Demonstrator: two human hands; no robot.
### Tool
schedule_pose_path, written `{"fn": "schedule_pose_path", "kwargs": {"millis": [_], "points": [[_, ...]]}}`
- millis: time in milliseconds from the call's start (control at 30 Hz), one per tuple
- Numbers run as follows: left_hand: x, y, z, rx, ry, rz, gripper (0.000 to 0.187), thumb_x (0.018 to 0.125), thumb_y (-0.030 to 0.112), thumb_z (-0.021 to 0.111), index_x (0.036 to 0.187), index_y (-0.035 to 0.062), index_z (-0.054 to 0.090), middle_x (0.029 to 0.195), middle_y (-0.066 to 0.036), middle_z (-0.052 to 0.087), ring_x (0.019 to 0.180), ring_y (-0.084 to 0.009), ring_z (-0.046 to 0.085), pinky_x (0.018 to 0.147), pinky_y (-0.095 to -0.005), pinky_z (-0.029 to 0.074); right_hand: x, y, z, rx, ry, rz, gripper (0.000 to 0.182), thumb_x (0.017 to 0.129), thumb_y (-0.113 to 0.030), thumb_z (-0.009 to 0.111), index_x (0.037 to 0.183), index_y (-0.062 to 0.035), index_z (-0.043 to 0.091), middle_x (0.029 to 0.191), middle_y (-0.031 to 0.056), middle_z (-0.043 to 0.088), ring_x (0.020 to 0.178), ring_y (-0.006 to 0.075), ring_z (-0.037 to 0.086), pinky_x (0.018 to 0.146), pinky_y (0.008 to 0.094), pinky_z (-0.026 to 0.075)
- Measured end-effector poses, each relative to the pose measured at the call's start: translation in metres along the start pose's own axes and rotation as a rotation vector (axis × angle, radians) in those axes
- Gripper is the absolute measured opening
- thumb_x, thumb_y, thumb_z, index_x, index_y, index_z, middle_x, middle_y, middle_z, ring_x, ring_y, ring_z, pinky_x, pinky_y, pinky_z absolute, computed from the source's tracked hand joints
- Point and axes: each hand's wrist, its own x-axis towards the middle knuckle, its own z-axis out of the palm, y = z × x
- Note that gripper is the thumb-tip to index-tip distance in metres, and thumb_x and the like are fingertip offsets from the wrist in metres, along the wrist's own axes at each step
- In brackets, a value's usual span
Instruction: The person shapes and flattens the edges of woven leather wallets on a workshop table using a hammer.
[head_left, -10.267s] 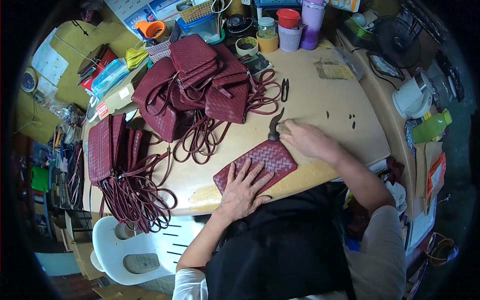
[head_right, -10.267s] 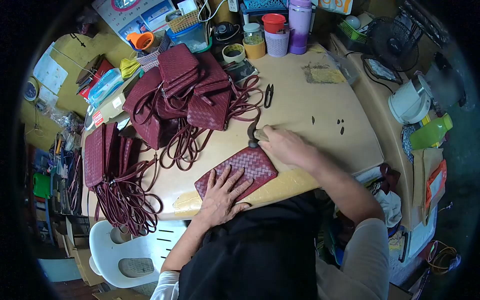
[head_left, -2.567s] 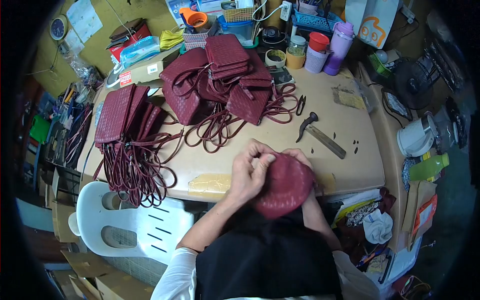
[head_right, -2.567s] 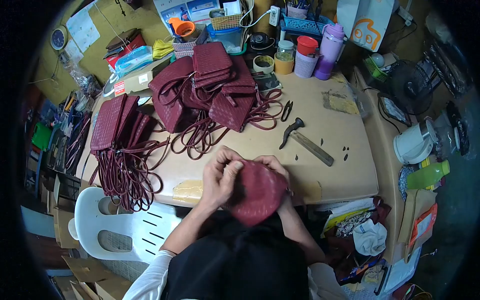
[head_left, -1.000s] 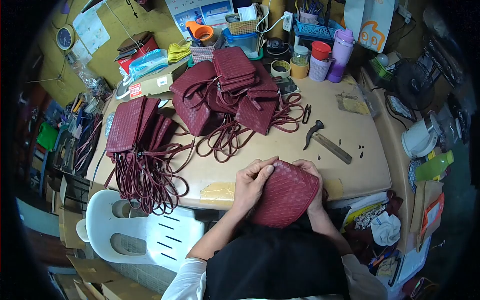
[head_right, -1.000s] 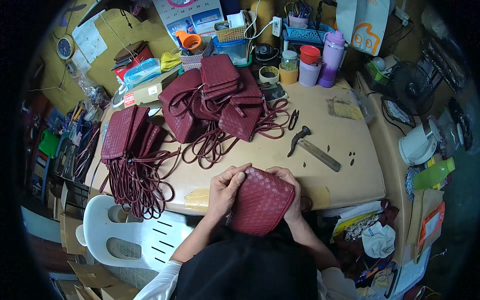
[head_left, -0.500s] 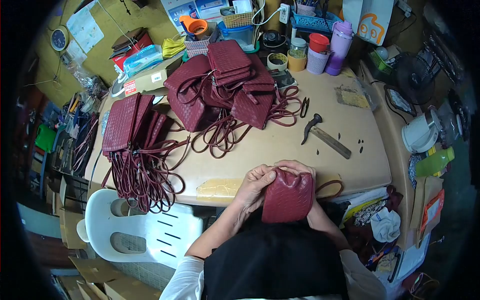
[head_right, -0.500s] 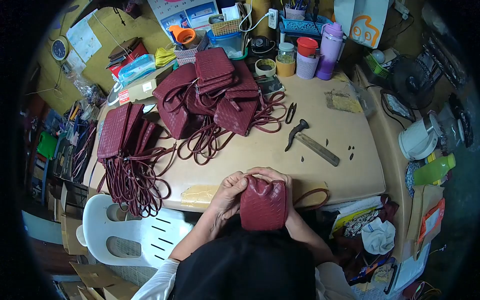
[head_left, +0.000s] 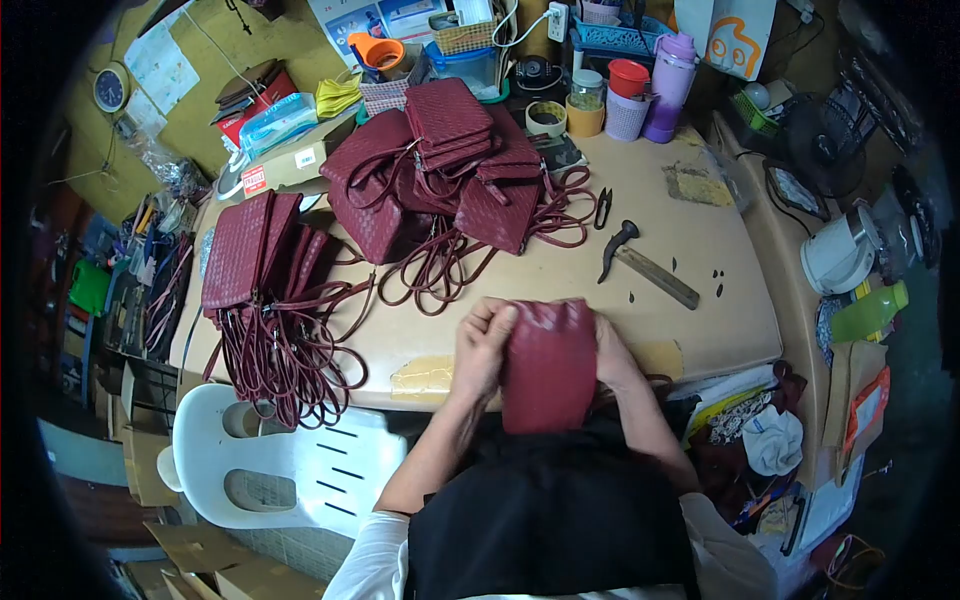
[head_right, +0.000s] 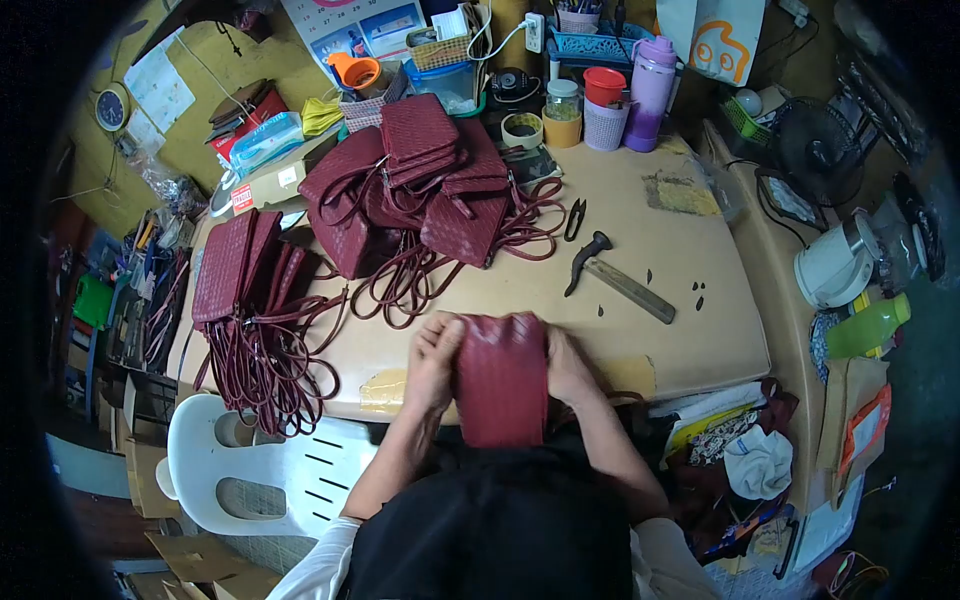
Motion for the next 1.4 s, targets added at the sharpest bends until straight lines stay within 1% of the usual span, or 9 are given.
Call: {"fn": "schedule_pose_path", "kwargs": {"millis": [233, 300, 433, 500, 600, 700, 867, 1000, 1400], "points": [[0.034, -0.005, -0.062, 0.082, 0.374, 0.300, 0.016, 0.099, 0.019, 0.056, 0.094, 0.0039, 0.056, 0.084, -0.001, 0.060, 0.074, -0.0066, 0.051, 0.069, -0.0220, 0.044, -0.051, -0.013, -0.008, 0.129, -0.515, 0.415, 0.068, 0.091, -0.023, 0.065, 0.143, 0.0042, 0.030, 0.122, 0.0177, 0.059, 0.105, 0.0226, 0.061, 0.092, 0.0351, 0.048], [0.044, -0.007, -0.068, 0.121, 0.349, 0.354, 0.014, 0.099, 0.015, 0.054, 0.100, 0.0011, 0.057, 0.089, -0.004, 0.060, 0.079, -0.0091, 0.054, 0.074, -0.0224, 0.045, -0.060, -0.009, 0.002, -0.635, -0.117, -0.044, 0.071, 0.090, -0.022, 0.067, 0.143, 0.0037, 0.028, 0.116, 0.0201, 0.060, 0.093, 0.0211, 0.066, 0.080, 0.0351, 0.053], [0.040, 0.014, -0.033, 1.248, 0.376, 0.743, 0.029, 0.085, 0.001, 0.060, 0.113, 0.0043, 0.059, 0.130, -0.023, 0.046, 0.121, -0.0353, 0.048, 0.101, -0.0428, 0.039, -0.057, -0.048, 0.006, -0.579, 0.161, 0.134, 0.041, 0.091, -0.013, 0.062, 0.126, 0.0006, 0.048, 0.103, 0.0239, 0.058, 0.087, 0.0371, 0.062, 0.077, 0.0400, 0.050], [0.030, 0.005, -0.016, 1.244, -0.083, 0.709, 0.034, 0.082, 0.004, 0.064, 0.115, 0.0024, 0.059, 0.136, -0.024, 0.044, 0.128, -0.0399, 0.041, 0.108, -0.0493, 0.030, -0.056, -0.027, -0.001, -0.757, 0.200, -0.049, 0.035, 0.088, -0.011, 0.063, 0.120, -0.0004, 0.051, 0.099, 0.0221, 0.057, 0.084, 0.0397, 0.060, 0.074, 0.0434, 0.048], [-0.005, -0.041, 0.007, 1.703, -0.390, 0.330, 0.089, 0.086, 0.059, 0.053, 0.145, -0.0042, 0.030, 0.152, -0.027, 0.023, 0.143, -0.0414, 0.019, 0.112, -0.0625, 0.013, -0.058, -0.017, -0.010, -0.924, 0.184, -0.220, 0.036, 0.086, -0.010, 0.064, 0.119, 0.0002, 0.053, 0.100, 0.0207, 0.058, 0.081, 0.0370, 0.061, 0.071, 0.0453, 0.049], [-0.037, -0.032, 0.016, 1.672, -0.523, 0.327, 0.107, 0.078, 0.071, 0.052, 0.145, -0.0074, 0.025, 0.153, -0.026, 0.021, 0.144, -0.0403, 0.017, 0.110, -0.0663, 0.011, -0.067, -0.029, -0.010, -0.961, 0.101, -0.112, 0.027, 0.084, -0.009, 0.065, 0.109, 0.0006, 0.062, 0.096, 0.0191, 0.061, 0.079, 0.0364, 0.062, 0.071, 0.0455, 0.050], [-0.060, -0.003, 0.011, 1.582, -0.348, 0.517, 0.077, 0.068, 0.019, 0.075, 0.139, 0.0076, 0.045, 0.140, -0.012, 0.044, 0.128, -0.0311, 0.043, 0.109, -0.0533, 0.026, -0.069, -0.045, 0.010, -0.626, -0.052, -0.091, 0.011, 0.078, -0.005, 0.073, 0.087, 0.0014, 0.070, 0.077, 0.0145, 0.067, 0.068, 0.0265, 0.066, 0.064, 0.0338, 0.051], [-0.065, 0.020, -0.008, 1.470, -0.183, 0.958, 0.030, 0.069, 0.019, 0.074, 0.099, 0.0162, 0.071, 0.089, 0.004, 0.065, 0.088, -0.0138, 0.060, 0.095, -0.0406, 0.034, -0.055, -0.073, 0.024, -0.435, -0.147, -0.181, 0.008, 0.081, -0.005, 0.069, 0.087, 0.0015, 0.069, 0.082, 0.0132, 0.064, 0.075, 0.0304, 0.065, 0.069, 0.0369, 0.051], [-0.051, 0.052, -0.061, 1.426, -0.211, 1.095, 0.017, 0.067, 0.012, 0.068, 0.082, 0.0200, 0.069, 0.087, 0.004, 0.068, 0.093, -0.0165, 0.061, 0.099, -0.0469, 0.029, 0.002, -0.059, -0.045, -0.675, 0.403, -0.303, 0.007, 0.083, -0.005, 0.063, 0.083, -0.0014, 0.069, 0.079, 0.0116, 0.062, 0.073, 0.0279, 0.062, 0.065, 0.0375, 0.047]]}}
